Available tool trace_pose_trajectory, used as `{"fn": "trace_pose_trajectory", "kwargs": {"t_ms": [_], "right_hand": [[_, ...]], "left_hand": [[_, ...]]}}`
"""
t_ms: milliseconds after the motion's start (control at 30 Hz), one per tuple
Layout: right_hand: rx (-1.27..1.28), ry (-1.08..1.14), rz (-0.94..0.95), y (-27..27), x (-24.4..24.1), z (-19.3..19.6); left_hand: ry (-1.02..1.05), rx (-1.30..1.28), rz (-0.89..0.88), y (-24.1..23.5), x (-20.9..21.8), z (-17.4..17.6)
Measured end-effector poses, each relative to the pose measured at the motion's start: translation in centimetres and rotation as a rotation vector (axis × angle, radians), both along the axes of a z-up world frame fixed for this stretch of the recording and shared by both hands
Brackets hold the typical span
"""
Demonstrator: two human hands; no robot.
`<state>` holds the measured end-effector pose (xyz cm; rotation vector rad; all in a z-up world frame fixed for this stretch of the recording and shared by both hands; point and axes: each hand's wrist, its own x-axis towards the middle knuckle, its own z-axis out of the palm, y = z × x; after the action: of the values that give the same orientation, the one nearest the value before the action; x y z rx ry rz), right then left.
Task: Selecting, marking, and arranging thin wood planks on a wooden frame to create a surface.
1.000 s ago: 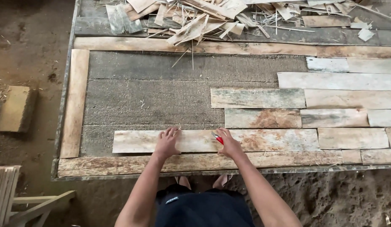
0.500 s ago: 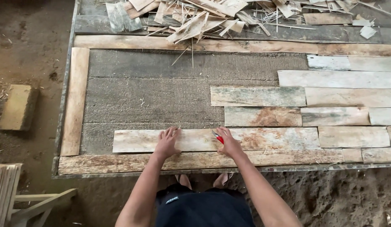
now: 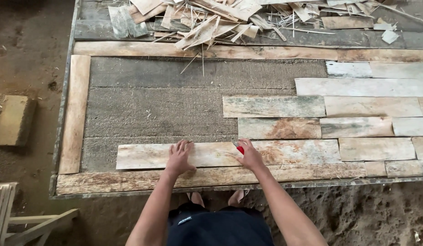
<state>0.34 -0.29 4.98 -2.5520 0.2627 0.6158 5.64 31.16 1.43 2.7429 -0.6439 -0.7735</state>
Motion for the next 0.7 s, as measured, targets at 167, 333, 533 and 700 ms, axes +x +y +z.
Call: {"fn": "trace_pose_trajectory", "kwargs": {"t_ms": [167,333,533,700], "right_hand": [[0.005,0.029,0.024,-0.1,-0.1,0.7],[0.004,0.047,0.022,-0.2,-0.3,0.0],[0.008,0.039,-0.014,0.5,-0.4,0.8],[0.002,0.006,0.029,1.8,-0.7,-0.8]], "left_hand": [[-0.015,0.011,0.002,-0.1,0.2,-0.2],[-0.018,0.012,0.002,-0.2,0.0,0.0],[-0.013,-0.010,0.011,0.0,-0.1,1.5],[-0.019,-0.044,0.021,0.8,-0.6,2.8]]}}
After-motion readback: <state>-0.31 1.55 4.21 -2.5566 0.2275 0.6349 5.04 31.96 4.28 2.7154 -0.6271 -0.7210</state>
